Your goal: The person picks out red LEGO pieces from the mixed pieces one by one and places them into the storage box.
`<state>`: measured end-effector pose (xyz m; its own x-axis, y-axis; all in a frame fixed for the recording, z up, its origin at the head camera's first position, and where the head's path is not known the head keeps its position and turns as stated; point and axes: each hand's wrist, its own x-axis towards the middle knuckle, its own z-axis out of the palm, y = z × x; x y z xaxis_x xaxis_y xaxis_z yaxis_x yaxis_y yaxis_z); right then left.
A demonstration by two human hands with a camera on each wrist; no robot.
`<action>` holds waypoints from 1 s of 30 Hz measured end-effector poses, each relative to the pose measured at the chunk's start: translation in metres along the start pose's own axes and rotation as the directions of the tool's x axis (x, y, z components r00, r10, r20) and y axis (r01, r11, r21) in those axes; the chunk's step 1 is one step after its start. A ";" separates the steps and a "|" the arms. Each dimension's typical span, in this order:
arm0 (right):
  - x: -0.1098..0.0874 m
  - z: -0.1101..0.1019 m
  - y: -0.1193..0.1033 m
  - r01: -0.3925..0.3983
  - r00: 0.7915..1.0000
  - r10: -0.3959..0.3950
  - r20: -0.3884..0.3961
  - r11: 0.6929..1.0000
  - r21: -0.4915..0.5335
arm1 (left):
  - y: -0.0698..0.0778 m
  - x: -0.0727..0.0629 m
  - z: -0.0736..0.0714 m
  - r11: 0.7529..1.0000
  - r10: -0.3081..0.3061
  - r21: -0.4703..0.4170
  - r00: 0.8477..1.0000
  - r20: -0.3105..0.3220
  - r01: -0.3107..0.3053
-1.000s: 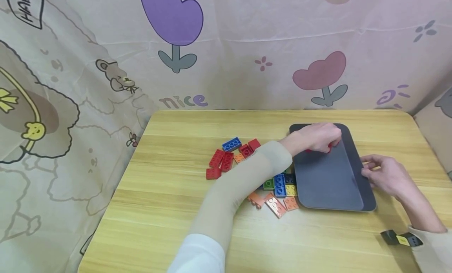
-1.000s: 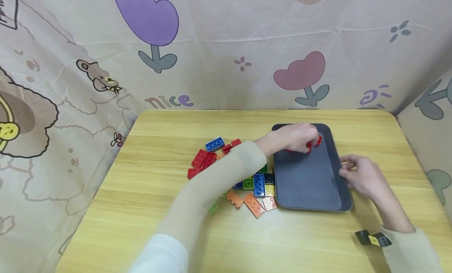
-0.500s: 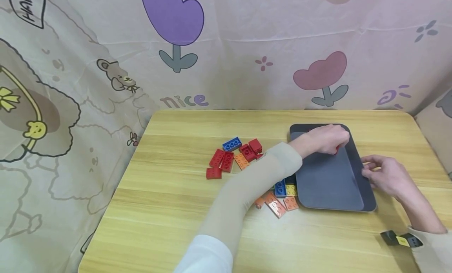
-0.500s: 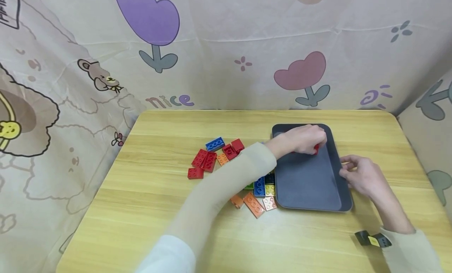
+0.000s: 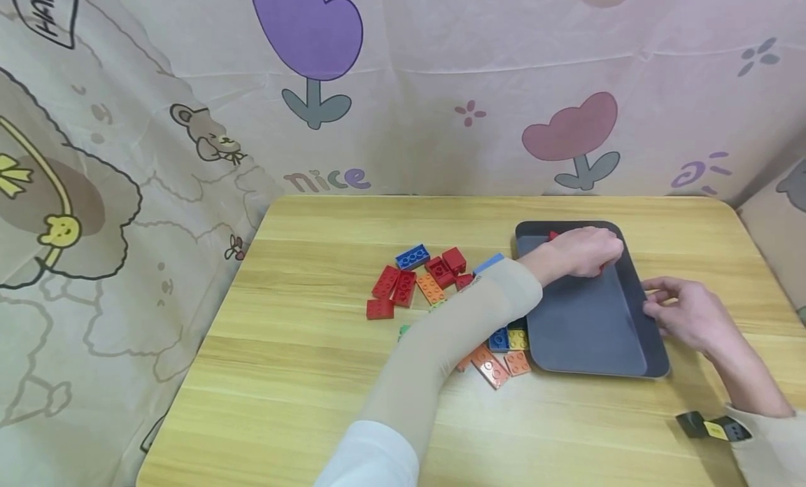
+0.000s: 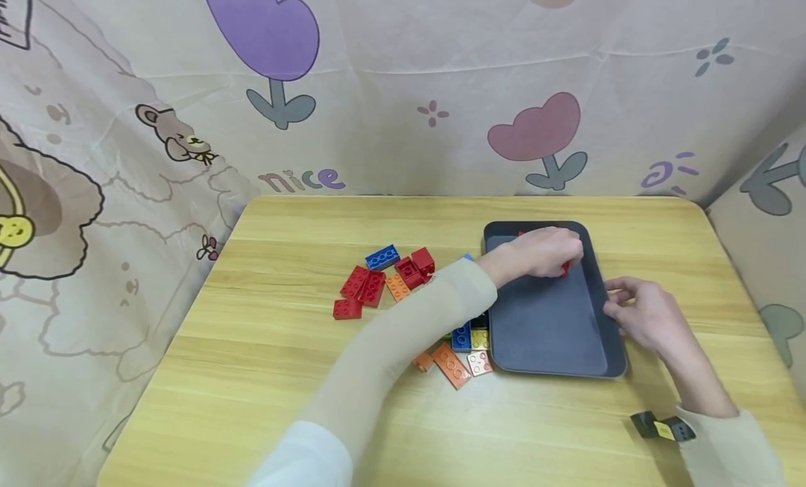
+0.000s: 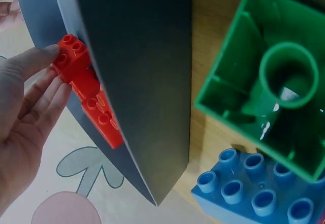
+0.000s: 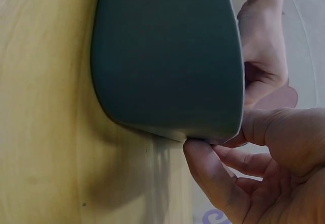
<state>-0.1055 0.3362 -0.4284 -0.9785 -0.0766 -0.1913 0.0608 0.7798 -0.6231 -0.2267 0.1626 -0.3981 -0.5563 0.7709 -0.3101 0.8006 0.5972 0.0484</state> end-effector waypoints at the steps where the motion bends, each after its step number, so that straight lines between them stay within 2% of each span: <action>1: 0.000 0.000 0.000 0.000 1.000 0.000 0.000 1.000 0.000 | 0.000 0.000 0.000 1.000 0.001 0.003 1.000 -0.005 -0.001; 8: 0.000 0.000 0.000 0.002 1.000 -0.002 -0.001 1.000 -0.004 | -0.001 0.001 0.004 0.999 0.025 0.035 0.999 -0.028 -0.024; 20: -0.001 0.001 -0.001 0.007 1.000 -0.007 -0.008 1.000 -0.004 | -0.006 -0.003 0.001 1.000 0.008 -0.012 1.000 -0.028 -0.008; 25: -0.001 0.001 0.000 0.008 1.000 -0.008 -0.007 1.000 -0.003 | -0.011 -0.011 -0.005 0.997 -0.013 -0.070 1.000 -0.010 0.012; 30: 0.000 0.001 0.000 0.015 1.000 -0.015 -0.015 1.000 -0.001 | -0.019 -0.026 -0.011 0.993 -0.016 -0.113 1.000 -0.009 0.015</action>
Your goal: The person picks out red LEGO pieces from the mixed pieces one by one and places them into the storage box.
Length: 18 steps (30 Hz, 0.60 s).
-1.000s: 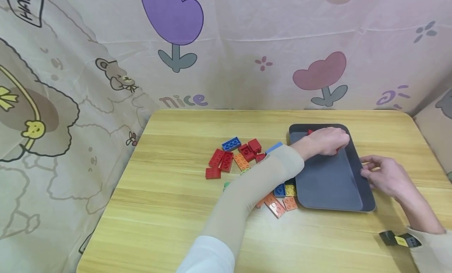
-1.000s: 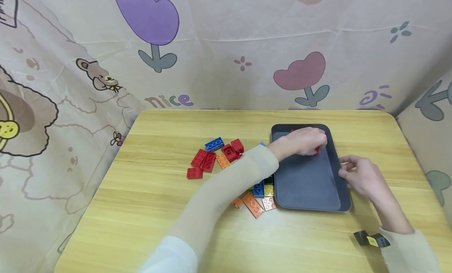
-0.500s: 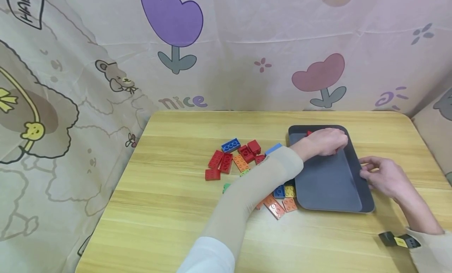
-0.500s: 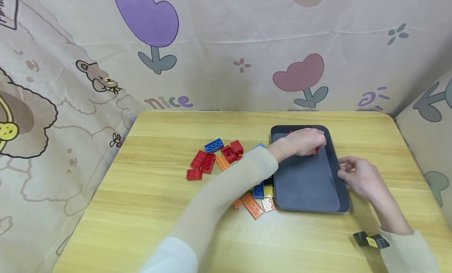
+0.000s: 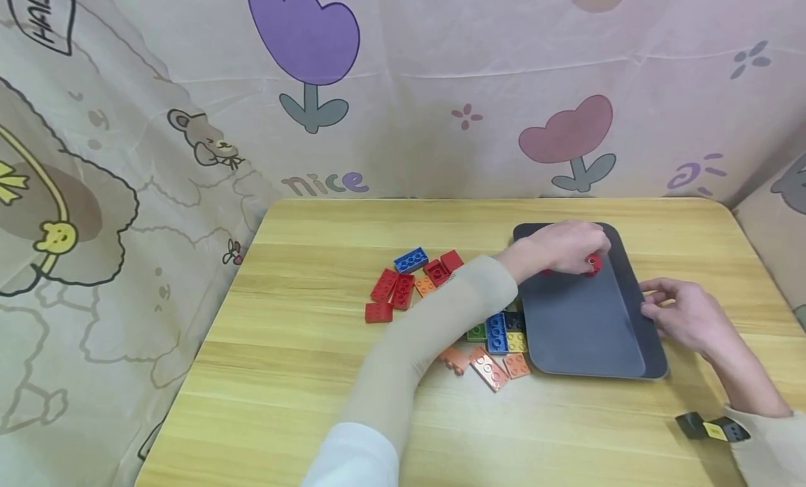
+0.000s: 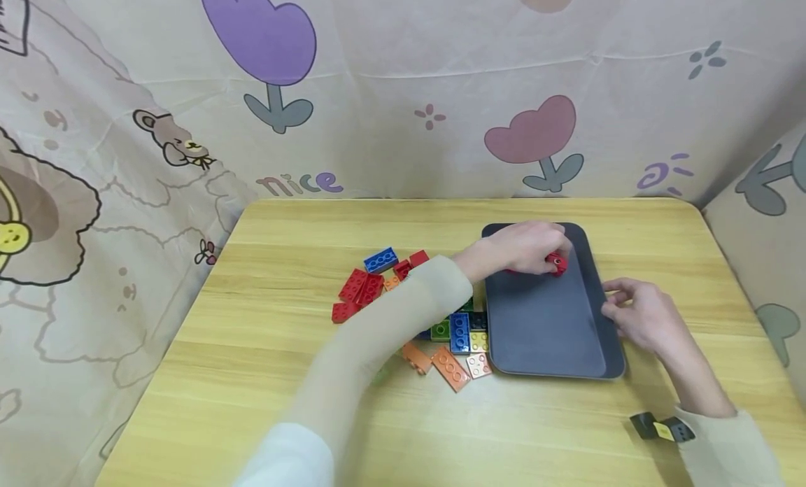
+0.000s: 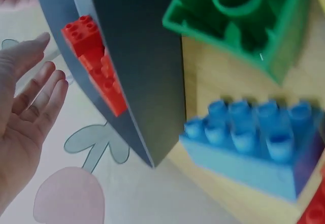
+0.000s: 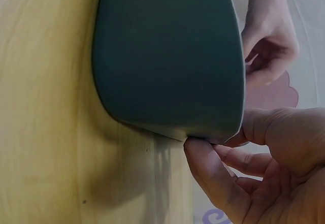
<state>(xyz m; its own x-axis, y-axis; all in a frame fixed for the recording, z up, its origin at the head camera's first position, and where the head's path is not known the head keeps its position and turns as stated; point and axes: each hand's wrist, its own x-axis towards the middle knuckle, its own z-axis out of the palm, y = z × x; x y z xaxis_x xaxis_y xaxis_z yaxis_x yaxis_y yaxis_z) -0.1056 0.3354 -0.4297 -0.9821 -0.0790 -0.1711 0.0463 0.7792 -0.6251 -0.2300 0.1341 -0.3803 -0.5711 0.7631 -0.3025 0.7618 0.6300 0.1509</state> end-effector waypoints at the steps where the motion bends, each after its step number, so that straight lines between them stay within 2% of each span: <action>1: 0.000 0.000 0.000 0.002 1.000 -0.002 -0.004 1.000 0.000 | -0.002 -0.003 -0.002 1.000 0.001 -0.003 1.000 0.000 -0.001; 10: 0.001 0.001 0.000 0.001 1.000 -0.001 -0.014 1.000 -0.002 | -0.023 -0.032 -0.010 0.997 0.038 0.075 0.998 -0.048 -0.035; 18: 0.000 0.001 0.000 0.001 1.000 -0.001 -0.018 1.000 -0.006 | -0.036 -0.049 -0.010 0.997 0.047 0.071 0.997 -0.058 -0.043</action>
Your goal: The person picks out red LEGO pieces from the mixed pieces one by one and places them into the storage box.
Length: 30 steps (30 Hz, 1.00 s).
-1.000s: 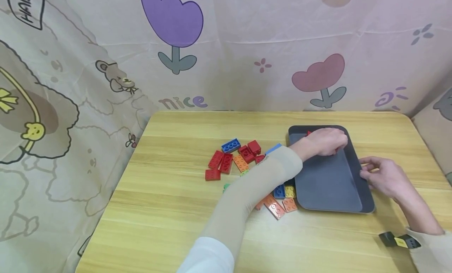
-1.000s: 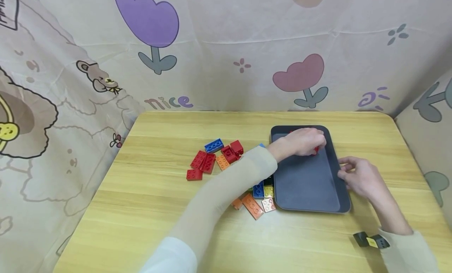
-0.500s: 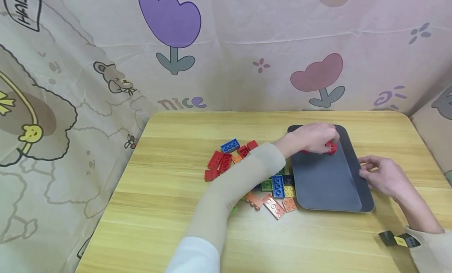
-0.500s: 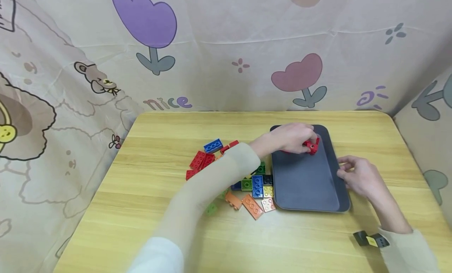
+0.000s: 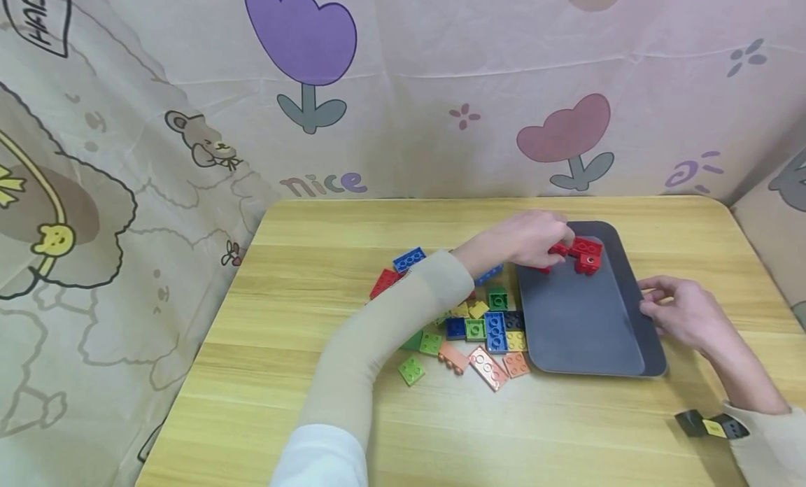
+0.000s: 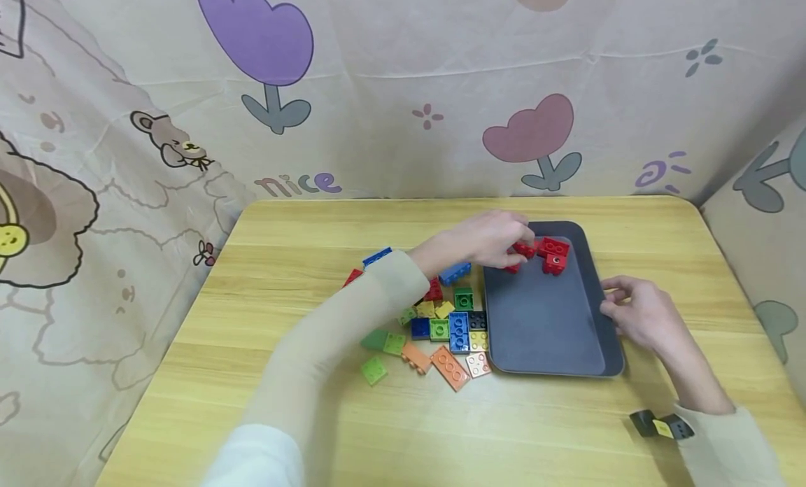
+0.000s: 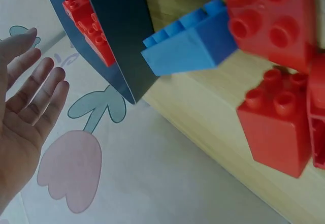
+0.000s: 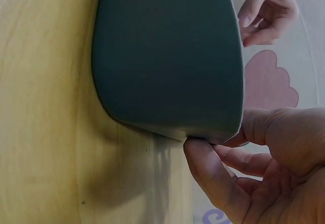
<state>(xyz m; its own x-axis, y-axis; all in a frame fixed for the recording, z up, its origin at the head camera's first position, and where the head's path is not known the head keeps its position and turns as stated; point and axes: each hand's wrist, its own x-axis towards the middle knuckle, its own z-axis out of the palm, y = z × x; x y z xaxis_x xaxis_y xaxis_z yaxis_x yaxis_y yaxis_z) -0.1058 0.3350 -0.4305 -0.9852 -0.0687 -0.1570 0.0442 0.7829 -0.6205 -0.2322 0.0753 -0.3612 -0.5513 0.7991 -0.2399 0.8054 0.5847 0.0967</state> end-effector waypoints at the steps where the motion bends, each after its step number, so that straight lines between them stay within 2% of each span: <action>1: 0.000 0.000 0.000 -0.001 1.000 0.001 0.000 1.000 0.000 | -0.001 -0.002 0.000 1.000 0.000 -0.003 1.000 -0.001 0.000; 11: 0.000 0.000 -0.001 -0.007 1.000 0.007 0.004 1.000 -0.004 | -0.005 -0.019 -0.006 1.000 0.012 0.016 1.000 -0.016 -0.012; 18: 0.000 -0.001 -0.001 -0.007 1.000 0.007 0.011 1.000 -0.008 | -0.010 -0.038 -0.012 0.998 0.028 0.055 0.999 -0.020 -0.027; 26: 0.000 -0.001 -0.001 -0.003 1.000 0.003 0.013 1.000 0.004 | -0.022 -0.058 -0.007 0.995 0.068 0.076 0.995 -0.078 -0.062; 30: 0.000 0.000 -0.002 0.004 1.000 -0.004 0.008 1.000 0.003 | -0.028 -0.068 -0.002 0.997 0.054 0.065 0.996 -0.070 -0.050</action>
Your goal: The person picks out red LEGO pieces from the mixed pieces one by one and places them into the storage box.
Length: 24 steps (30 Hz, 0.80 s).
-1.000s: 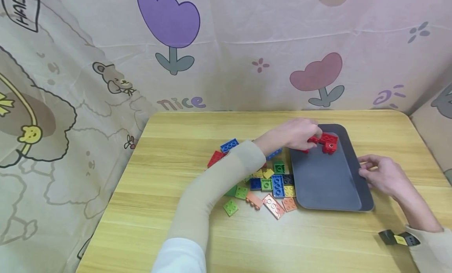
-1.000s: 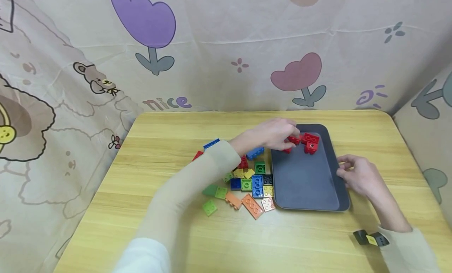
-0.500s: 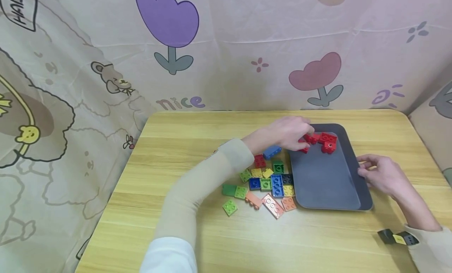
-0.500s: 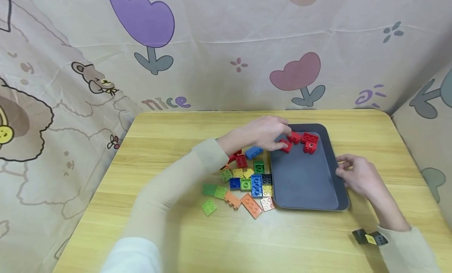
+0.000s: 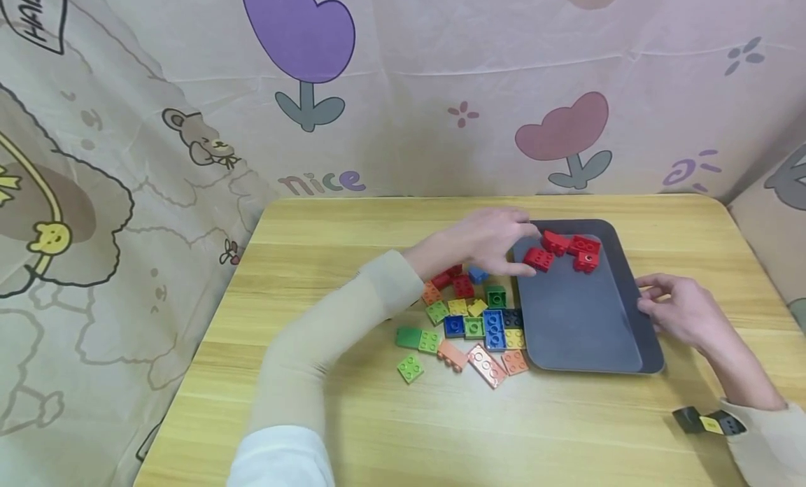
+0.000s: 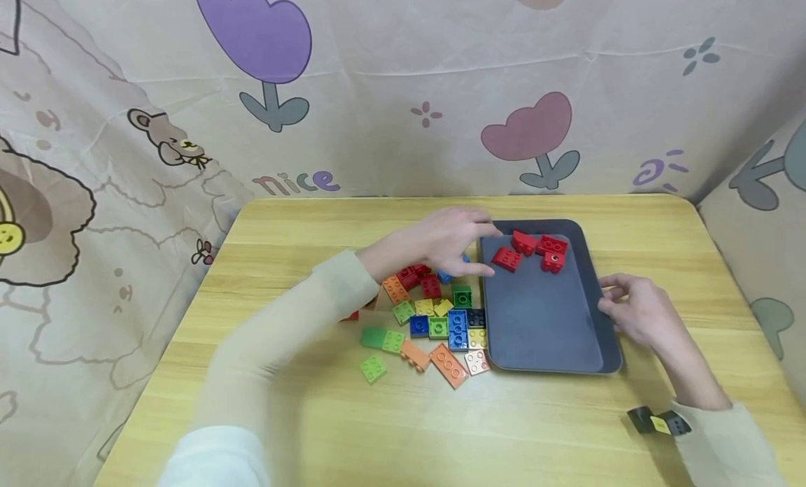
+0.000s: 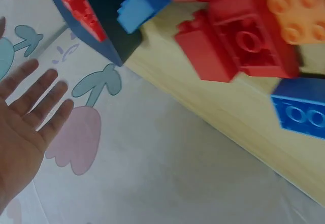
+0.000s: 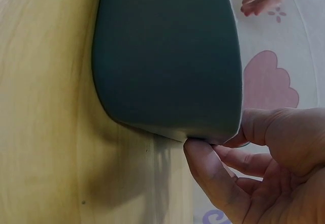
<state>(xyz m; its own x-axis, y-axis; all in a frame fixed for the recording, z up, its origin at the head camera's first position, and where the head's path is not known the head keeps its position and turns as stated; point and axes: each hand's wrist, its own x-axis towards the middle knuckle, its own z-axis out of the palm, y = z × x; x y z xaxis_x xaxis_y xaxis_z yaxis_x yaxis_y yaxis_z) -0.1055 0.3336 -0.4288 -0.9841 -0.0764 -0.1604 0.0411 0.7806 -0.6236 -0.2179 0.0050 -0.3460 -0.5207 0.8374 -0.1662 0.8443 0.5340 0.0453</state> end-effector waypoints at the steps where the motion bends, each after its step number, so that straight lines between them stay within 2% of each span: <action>1: 0.000 0.000 0.000 0.003 1.000 -0.003 -0.002 1.000 0.000 | -0.002 -0.003 0.001 1.000 -0.012 -0.009 1.000 0.012 0.012; 6: 0.001 -0.001 -0.001 0.008 1.000 -0.008 -0.005 1.000 -0.001 | -0.012 -0.016 0.007 0.998 -0.056 -0.036 0.997 0.044 0.057; 18: 0.000 0.000 -0.001 0.000 1.000 0.000 -0.008 1.000 -0.010 | -0.033 -0.044 0.022 0.986 -0.144 -0.086 0.989 0.025 0.146; 24: -0.001 0.000 0.000 -0.013 1.000 0.013 0.001 1.000 -0.008 | -0.043 -0.055 0.035 0.982 -0.163 -0.096 0.987 0.010 0.163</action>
<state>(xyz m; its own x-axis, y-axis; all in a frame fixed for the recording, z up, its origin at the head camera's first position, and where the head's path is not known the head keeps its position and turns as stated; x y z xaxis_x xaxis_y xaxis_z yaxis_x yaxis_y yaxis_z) -0.1050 0.3334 -0.4284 -0.9834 -0.0668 -0.1690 0.0524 0.7864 -0.6155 -0.2211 -0.0683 -0.3729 -0.6502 0.7378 -0.1814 0.7317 0.6724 0.1119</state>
